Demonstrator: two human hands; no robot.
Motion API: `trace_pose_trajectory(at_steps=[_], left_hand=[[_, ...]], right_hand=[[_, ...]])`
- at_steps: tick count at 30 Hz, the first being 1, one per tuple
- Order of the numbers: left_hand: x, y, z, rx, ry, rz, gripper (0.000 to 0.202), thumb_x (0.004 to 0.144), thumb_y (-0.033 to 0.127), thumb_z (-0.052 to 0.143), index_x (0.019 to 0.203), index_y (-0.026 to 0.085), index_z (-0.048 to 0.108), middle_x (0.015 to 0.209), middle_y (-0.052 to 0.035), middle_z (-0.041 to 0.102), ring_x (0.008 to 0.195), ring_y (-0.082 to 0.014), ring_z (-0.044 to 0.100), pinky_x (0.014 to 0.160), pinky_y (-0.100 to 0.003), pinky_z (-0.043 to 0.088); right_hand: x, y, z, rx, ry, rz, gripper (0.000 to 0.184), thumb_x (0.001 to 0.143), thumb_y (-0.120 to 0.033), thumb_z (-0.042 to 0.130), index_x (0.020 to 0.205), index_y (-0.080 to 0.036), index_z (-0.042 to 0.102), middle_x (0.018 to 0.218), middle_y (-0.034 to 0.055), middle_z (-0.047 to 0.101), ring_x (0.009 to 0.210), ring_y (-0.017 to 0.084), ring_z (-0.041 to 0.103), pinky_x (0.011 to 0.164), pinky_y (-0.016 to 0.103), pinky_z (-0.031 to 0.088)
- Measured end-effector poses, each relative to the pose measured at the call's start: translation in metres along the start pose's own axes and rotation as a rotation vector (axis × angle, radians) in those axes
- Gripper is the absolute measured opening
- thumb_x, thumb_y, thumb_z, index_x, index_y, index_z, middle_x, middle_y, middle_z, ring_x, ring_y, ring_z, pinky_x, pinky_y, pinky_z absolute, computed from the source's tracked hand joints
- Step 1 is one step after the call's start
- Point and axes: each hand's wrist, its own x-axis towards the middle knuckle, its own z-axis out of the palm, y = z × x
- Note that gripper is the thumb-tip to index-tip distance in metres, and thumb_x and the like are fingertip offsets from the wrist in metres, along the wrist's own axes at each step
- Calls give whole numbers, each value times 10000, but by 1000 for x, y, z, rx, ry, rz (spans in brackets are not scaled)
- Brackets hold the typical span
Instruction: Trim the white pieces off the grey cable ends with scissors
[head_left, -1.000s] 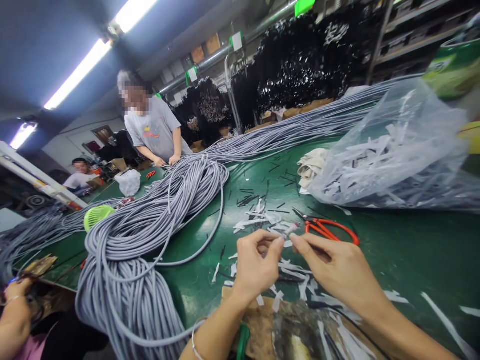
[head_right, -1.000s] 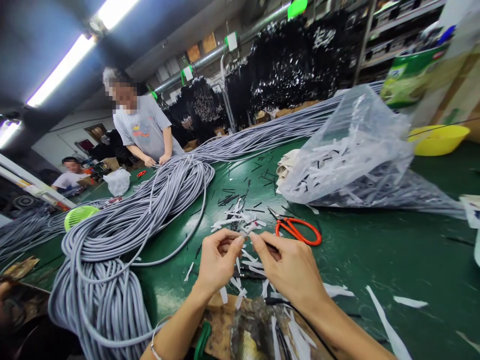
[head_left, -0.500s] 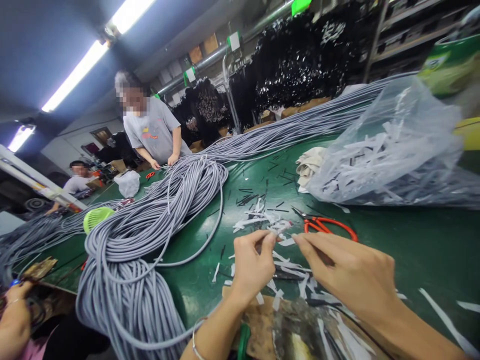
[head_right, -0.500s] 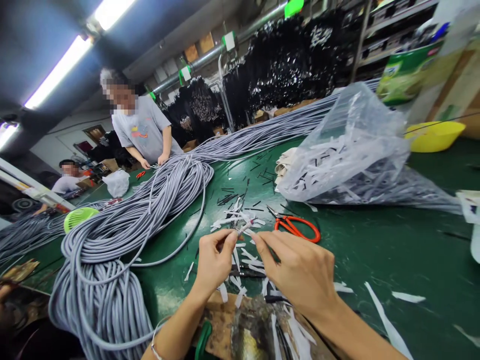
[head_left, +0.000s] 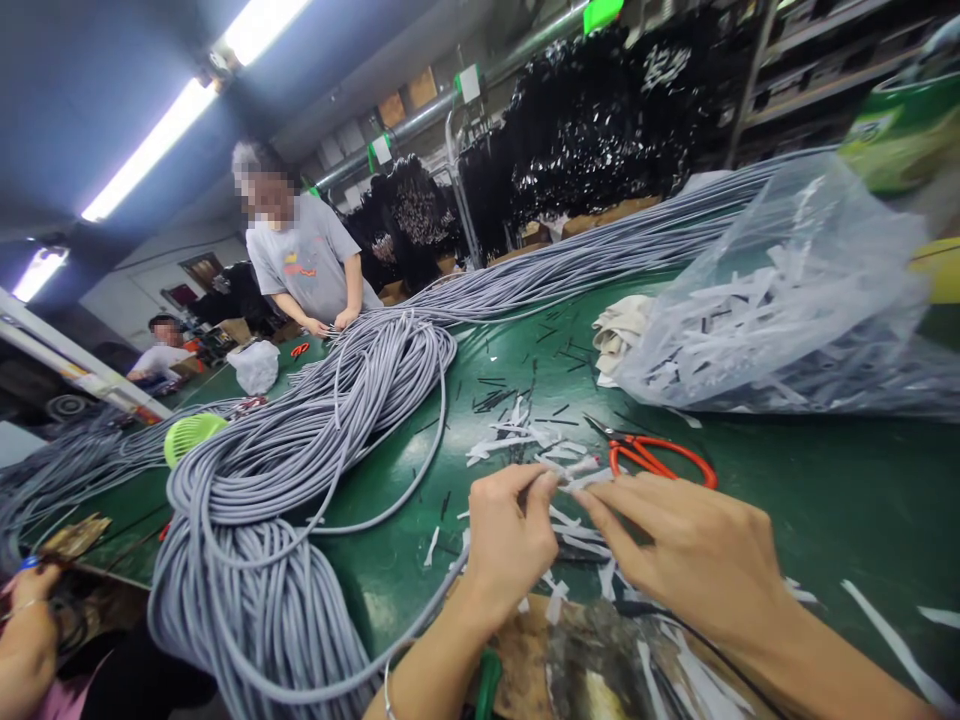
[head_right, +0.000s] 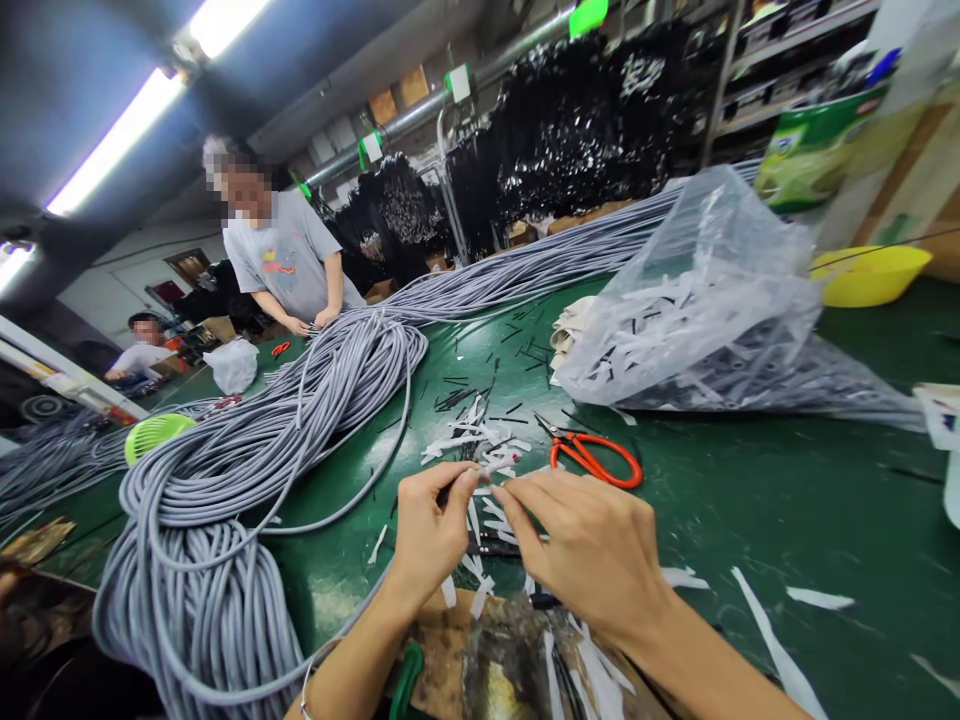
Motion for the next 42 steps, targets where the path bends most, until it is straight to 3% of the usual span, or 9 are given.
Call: trace_pose_trajectory(at_steps=[4, 9, 21, 25, 28, 31, 36, 39, 42], left_hand=[[2, -1, 0, -57, -5, -52, 314, 870, 218, 424, 733, 149, 697, 599, -23, 625, 546, -133, 513, 523, -217, 368], [3, -3, 1, -97, 12, -80, 301, 866, 239, 436, 784, 130, 704, 548, -7, 574, 484, -110, 441, 473, -210, 322], [3, 1, 4, -220, -3, -170, 173, 762, 237, 569, 776, 124, 700, 669, -60, 690, 574, -153, 602, 536, -222, 449], [2, 0, 3, -155, 63, -146, 97, 720, 201, 621, 717, 136, 693, 647, -41, 687, 538, -134, 576, 483, -208, 408], [2, 0, 1, -111, 110, -86, 64, 713, 172, 626, 683, 141, 673, 649, -30, 679, 572, -128, 578, 511, -202, 411], [2, 0, 1, -108, 123, -57, 58, 719, 160, 619, 687, 141, 663, 658, -28, 673, 593, -126, 580, 534, -202, 421], [1, 0, 3, -127, 132, -64, 58, 716, 168, 623, 679, 141, 658, 639, -25, 662, 566, -120, 563, 514, -198, 399], [1, -1, 5, -161, 139, -51, 51, 704, 163, 622, 671, 144, 657, 615, -18, 645, 549, -115, 548, 506, -195, 395], [3, -1, 7, -193, 129, -82, 44, 685, 169, 626, 665, 144, 656, 607, -19, 638, 545, -116, 547, 492, -191, 387]], right_hand=[[0, -1, 1, 75, -2, 59, 384, 910, -268, 421, 617, -184, 656, 574, -7, 674, 503, 94, 604, 526, 206, 385], [-2, 2, 2, -27, 80, 162, 430, 919, -325, 416, 592, -189, 659, 522, -10, 653, 410, 82, 541, 440, 220, 325], [-1, -1, 2, -13, 63, 187, 447, 932, -348, 368, 630, -183, 652, 525, 4, 647, 425, 98, 566, 430, 210, 339], [-2, -3, 4, 260, -81, 395, 491, 904, -421, 364, 526, -186, 572, 377, -32, 471, 314, 73, 394, 371, 205, 291], [-1, -3, 8, 498, -196, 595, 520, 846, -527, 384, 494, -183, 550, 385, -27, 419, 338, 77, 344, 365, 216, 275], [1, -5, 11, 765, -284, 792, 571, 741, -682, 421, 480, -184, 520, 415, -27, 377, 374, 82, 315, 366, 229, 250], [-2, -11, 21, 1157, -360, 1161, 617, 546, -821, 496, 500, -212, 406, 407, -105, 152, 368, 49, 122, 344, 212, 120], [-8, -11, 29, 1207, -377, 1238, 623, 510, -825, 523, 514, -217, 386, 397, -116, 130, 355, 41, 100, 341, 207, 86], [-11, -9, 29, 1170, -380, 1202, 609, 561, -817, 490, 507, -222, 372, 386, -108, 133, 340, 49, 113, 332, 217, 85]])
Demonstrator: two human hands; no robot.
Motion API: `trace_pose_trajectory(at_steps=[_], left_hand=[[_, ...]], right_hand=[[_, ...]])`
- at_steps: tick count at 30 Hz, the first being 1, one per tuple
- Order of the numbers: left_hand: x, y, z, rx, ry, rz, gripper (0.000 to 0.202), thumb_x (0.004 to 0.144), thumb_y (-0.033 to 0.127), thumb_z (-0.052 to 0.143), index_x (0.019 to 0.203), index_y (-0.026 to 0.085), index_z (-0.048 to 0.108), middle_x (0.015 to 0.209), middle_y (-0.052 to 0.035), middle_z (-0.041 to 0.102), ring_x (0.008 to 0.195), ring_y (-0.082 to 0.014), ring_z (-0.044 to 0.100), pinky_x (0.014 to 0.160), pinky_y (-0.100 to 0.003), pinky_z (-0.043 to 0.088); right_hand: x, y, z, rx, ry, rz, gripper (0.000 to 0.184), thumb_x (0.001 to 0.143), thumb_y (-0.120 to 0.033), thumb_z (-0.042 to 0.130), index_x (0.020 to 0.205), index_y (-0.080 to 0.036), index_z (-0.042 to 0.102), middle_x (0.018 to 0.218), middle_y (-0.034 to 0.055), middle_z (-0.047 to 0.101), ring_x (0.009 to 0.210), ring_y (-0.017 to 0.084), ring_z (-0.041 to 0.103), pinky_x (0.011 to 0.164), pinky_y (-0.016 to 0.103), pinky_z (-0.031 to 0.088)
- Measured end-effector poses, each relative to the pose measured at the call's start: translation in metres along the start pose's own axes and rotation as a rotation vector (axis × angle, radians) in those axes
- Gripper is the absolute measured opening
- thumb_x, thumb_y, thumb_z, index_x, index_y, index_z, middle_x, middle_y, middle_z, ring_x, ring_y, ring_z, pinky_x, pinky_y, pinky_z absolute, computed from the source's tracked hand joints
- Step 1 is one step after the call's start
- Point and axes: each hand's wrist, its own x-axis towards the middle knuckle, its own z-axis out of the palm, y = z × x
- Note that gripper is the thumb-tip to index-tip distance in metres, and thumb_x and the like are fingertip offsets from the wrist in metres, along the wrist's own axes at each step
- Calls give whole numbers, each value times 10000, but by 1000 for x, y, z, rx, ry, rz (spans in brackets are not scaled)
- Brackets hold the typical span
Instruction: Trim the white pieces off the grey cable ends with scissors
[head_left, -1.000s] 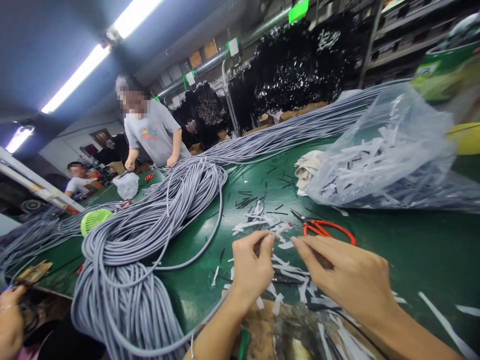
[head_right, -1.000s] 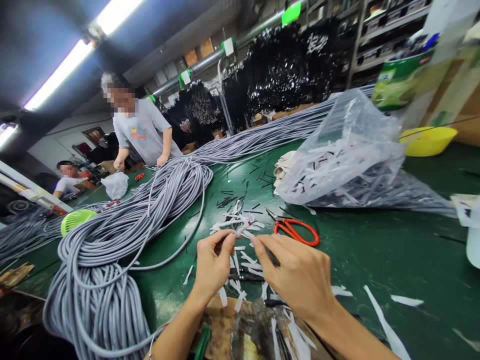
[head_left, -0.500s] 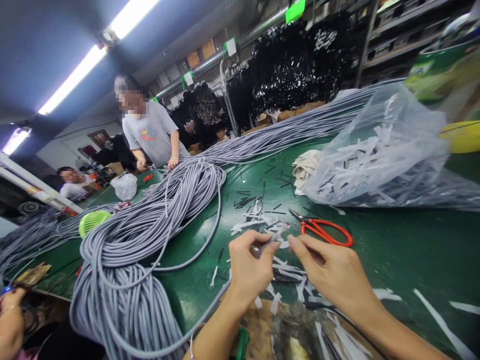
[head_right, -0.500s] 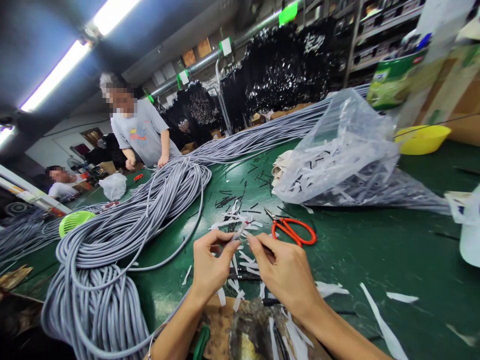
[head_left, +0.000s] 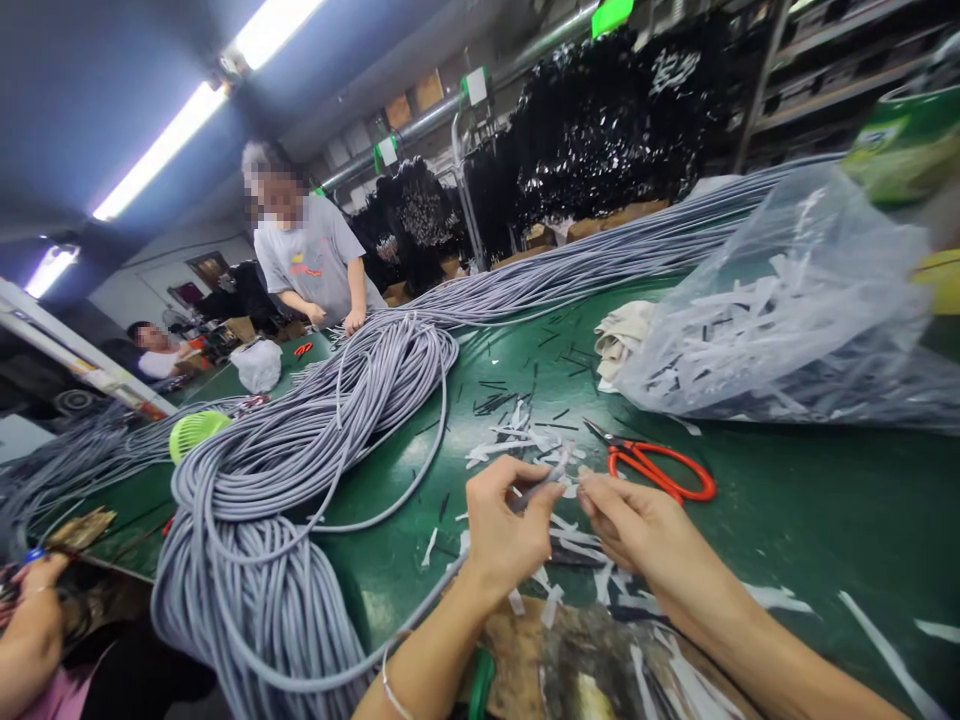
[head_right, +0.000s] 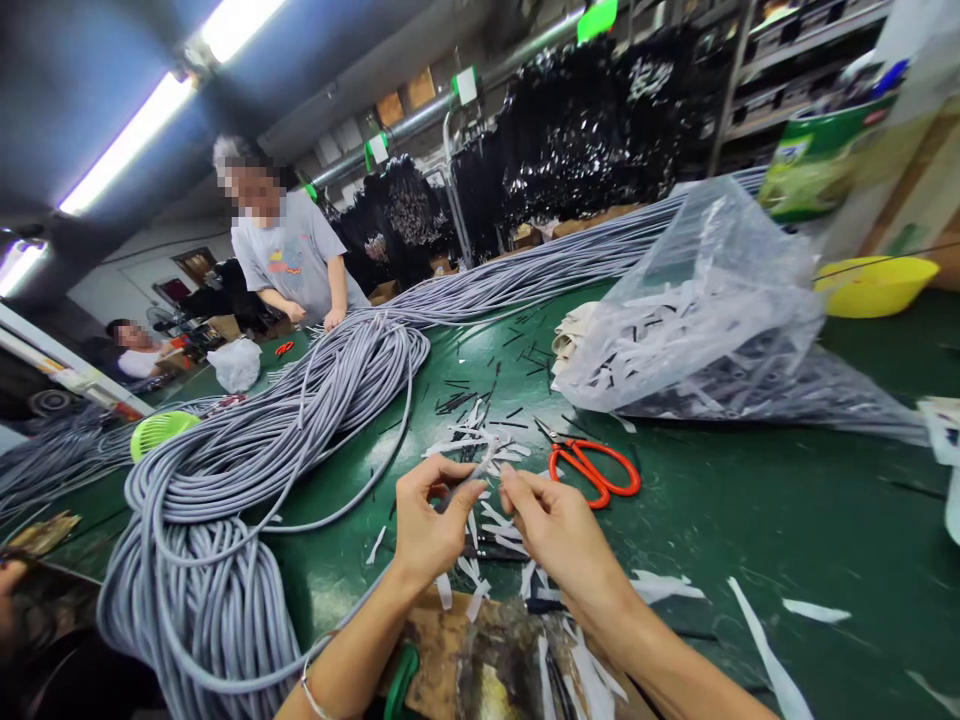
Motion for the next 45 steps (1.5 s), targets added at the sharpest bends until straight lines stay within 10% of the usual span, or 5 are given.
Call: trace_pose_trajectory(at_steps=[8, 20, 29, 45], left_hand=[[3, -7, 5, -55, -33, -149, 134, 709, 247, 595, 672, 128, 644, 557, -15, 621, 485, -103, 512, 469, -196, 367], [-1, 1, 1, 68, 12, -3, 97, 720, 214, 608, 682, 140, 659, 596, -26, 652, 510, -119, 552, 483, -206, 430], [-5, -4, -1, 384, 25, 376, 159, 772, 101, 531, 727, 172, 665, 638, -42, 635, 540, -134, 558, 519, -222, 409], [-7, 0, 0, 220, 56, 159, 92, 750, 166, 576, 701, 157, 653, 633, -33, 626, 508, -113, 527, 467, -203, 419]], right_hand=[[-12, -23, -4, -389, 158, -376, 537, 735, -660, 417, 455, -202, 414, 450, -29, 333, 421, 93, 331, 407, 232, 291], [-9, -26, -5, -573, 163, -371, 523, 743, -610, 378, 441, -194, 469, 402, -10, 413, 372, 97, 342, 369, 232, 272], [-5, -21, -9, -533, 147, -274, 567, 687, -695, 391, 428, -195, 460, 416, -6, 380, 393, 103, 332, 380, 240, 274], [-9, -24, -7, -571, 162, -420, 581, 761, -662, 376, 438, -190, 482, 403, -5, 425, 375, 101, 368, 356, 217, 300]])
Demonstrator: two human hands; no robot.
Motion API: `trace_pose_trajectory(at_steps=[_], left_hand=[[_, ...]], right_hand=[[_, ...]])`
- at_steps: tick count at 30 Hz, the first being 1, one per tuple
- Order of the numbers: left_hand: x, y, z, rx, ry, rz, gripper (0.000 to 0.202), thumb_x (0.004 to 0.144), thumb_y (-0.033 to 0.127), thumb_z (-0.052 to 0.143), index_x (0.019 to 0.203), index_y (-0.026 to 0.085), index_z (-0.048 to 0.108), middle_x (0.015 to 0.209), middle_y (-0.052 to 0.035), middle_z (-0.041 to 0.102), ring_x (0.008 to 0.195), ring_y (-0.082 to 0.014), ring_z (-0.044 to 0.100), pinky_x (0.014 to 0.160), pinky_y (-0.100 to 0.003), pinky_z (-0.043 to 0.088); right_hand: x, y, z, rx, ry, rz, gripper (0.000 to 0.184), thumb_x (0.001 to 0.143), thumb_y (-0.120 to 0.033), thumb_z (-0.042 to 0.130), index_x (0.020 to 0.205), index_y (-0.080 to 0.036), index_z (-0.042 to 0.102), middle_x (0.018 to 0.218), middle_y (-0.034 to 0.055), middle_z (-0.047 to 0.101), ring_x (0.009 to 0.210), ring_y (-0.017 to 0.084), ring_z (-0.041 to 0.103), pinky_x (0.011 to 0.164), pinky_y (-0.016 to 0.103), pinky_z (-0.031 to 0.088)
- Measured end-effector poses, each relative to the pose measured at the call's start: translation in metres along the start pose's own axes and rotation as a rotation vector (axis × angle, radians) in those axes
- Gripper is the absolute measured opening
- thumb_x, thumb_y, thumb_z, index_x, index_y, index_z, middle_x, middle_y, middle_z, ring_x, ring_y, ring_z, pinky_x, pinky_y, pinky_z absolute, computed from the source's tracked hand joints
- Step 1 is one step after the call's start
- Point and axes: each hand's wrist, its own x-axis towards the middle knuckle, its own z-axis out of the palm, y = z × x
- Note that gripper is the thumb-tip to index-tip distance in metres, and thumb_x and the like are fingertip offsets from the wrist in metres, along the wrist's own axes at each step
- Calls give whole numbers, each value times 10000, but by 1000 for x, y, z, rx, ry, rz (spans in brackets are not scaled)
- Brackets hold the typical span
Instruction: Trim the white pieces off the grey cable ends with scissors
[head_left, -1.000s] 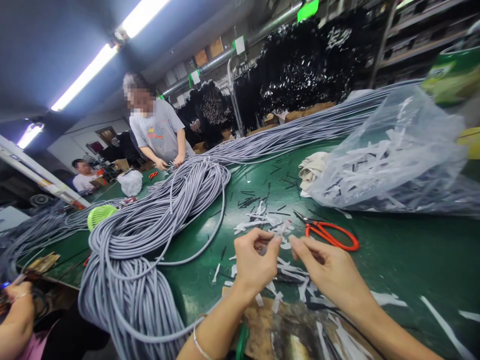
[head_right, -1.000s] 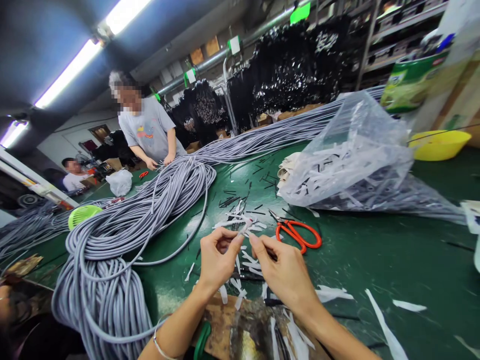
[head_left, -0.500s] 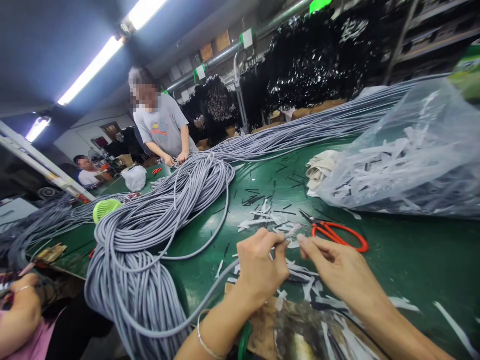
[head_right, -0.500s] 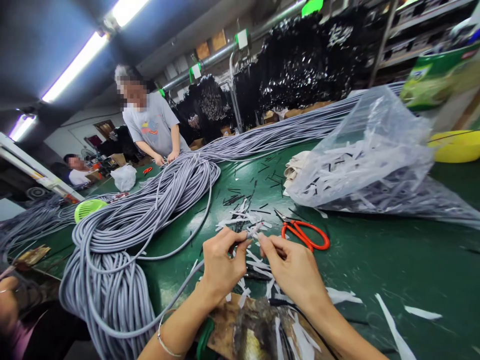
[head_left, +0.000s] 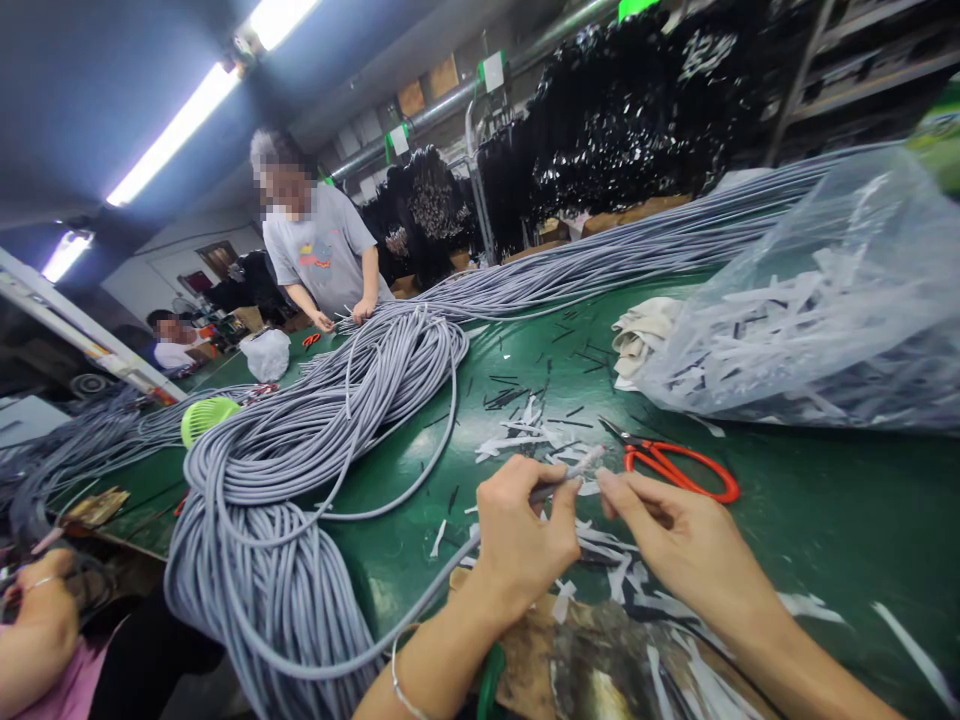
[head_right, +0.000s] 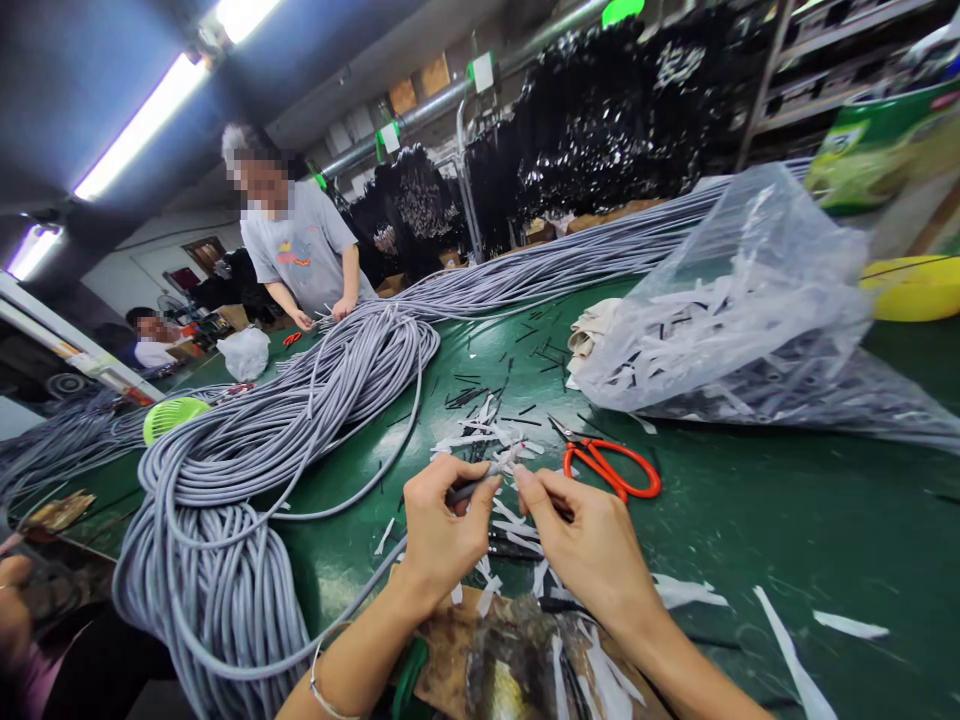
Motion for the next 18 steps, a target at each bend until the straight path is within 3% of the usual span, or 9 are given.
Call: trace_pose_trajectory(at_steps=[4, 12, 18], left_hand=[[0, 0, 0, -16, 3, -42, 97, 750, 185, 579, 700, 147, 653, 614, -31, 621, 499, -113, 530, 454, -197, 420], [-1, 1, 0, -14, -10, -27, 89, 750, 181, 580, 700, 149, 647, 617, -35, 623, 513, -119, 544, 461, -201, 433], [-2, -1, 0, 26, -56, 90, 106, 755, 128, 566, 723, 166, 658, 664, -36, 645, 549, -124, 567, 500, -212, 454]], right_hand=[[0, -2, -1, -18, -6, -8, 600, 741, -693, 379, 420, -194, 465, 378, -15, 394, 342, 88, 316, 338, 227, 259], [-1, 5, 0, -15, -9, 19, 608, 719, -713, 391, 420, -188, 466, 392, -11, 399, 372, 97, 354, 358, 221, 289], [-1, 1, 0, -57, 26, -24, 609, 755, -692, 381, 430, -189, 494, 381, -11, 412, 361, 94, 349, 351, 219, 279]])
